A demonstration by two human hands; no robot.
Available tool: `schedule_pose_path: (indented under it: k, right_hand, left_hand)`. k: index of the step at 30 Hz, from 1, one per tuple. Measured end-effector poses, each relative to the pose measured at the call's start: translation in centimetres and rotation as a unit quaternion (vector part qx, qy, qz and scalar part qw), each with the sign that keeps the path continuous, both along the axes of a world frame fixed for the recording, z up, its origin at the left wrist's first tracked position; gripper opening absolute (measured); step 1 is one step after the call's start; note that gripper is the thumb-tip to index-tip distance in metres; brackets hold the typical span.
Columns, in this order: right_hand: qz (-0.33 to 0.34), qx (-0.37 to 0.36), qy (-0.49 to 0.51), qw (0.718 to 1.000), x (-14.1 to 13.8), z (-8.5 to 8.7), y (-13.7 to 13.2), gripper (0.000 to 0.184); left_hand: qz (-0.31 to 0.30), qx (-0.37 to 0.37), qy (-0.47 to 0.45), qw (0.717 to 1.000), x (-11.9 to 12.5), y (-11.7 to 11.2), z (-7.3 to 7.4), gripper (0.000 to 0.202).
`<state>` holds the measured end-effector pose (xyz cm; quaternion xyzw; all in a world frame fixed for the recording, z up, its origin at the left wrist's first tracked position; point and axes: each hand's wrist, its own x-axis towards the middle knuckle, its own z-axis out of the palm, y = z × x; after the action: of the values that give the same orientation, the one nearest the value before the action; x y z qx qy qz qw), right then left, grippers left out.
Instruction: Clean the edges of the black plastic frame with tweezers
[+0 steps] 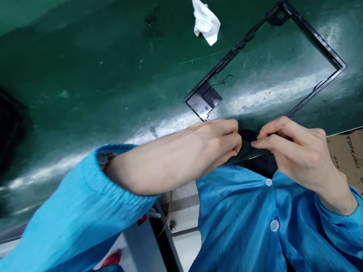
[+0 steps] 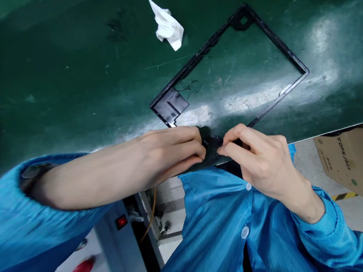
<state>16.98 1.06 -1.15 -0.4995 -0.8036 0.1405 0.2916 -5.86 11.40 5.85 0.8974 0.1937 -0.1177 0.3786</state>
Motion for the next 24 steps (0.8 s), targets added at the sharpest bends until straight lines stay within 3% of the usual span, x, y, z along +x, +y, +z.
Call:
schedule_pose_path:
  k: [12,24]
  right_hand:
    - [0.003,-0.007,-0.004,1.000,0.2,0.2,0.1,0.035]
    - [-0.005,-0.017,0.004,1.000,-0.1,0.3,0.0,0.033]
  left_hand:
    - [-0.060,-0.005,0.042,0.997,1.8,0.8,1.5,0.031]
    - [-0.094,0.021,0.055,0.994,2.2,0.7,0.9,0.021]
